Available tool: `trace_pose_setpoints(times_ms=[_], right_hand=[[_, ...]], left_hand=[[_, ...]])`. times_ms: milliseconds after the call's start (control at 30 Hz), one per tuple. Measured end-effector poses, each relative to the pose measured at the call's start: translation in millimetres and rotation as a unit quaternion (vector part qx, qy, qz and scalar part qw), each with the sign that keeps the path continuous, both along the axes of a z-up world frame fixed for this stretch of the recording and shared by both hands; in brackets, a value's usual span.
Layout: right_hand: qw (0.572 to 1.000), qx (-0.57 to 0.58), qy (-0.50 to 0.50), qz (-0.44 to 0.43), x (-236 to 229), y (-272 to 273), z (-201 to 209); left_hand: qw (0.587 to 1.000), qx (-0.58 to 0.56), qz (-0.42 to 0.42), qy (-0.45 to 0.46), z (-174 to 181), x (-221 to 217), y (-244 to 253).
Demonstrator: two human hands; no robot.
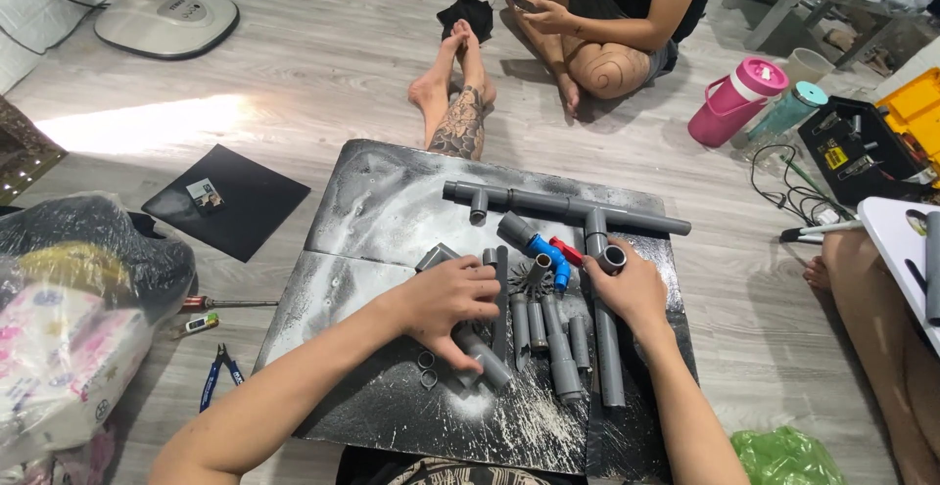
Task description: Assembling a structure using PVC pipes, T-joints, and a valve by hand.
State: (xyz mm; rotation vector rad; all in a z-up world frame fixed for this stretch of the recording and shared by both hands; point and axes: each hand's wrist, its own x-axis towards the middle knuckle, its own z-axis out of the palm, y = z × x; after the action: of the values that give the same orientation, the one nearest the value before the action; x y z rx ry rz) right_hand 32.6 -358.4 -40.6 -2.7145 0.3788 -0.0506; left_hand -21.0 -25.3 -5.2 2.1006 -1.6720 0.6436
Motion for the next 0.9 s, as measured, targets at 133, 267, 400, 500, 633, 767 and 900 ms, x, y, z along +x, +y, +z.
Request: trace_pose_setpoints(times_ms=[133,267,400,500,633,767,900], right_hand=[[1.000,0.005,0.002,-0.003,-4,3,4],[1.000,0.004,0.002,0.012,-5,4,11],[1.000,-0.008,0.006,0.011,-3,3,9],[1.000,-0.007,0.007,0.015,-3,3,9],[1.000,0.009,0.013,0.027,-9,7,18],[1.000,0.008,0.010,0.026,-6,4,14],[1.000,0.008,0.008,0.028,-9,6,16]], left_hand=[[0.999,-0.002,0.018,0.027,-5,-3,-2],[0.995,0.055,0.037,0.070,-6,-7,-3],[0.993,0.091,0.029,0.066,-6,-13,-7],[0.986,0.104,0.023,0.128,-1,-17,-8],[0.982,0.107,0.018,0.156,-3,-17,-8],[0.975,0.098,0.022,0.196,0,-17,-7],[0.975,0.047,0.037,0.214,3,-13,-7]])
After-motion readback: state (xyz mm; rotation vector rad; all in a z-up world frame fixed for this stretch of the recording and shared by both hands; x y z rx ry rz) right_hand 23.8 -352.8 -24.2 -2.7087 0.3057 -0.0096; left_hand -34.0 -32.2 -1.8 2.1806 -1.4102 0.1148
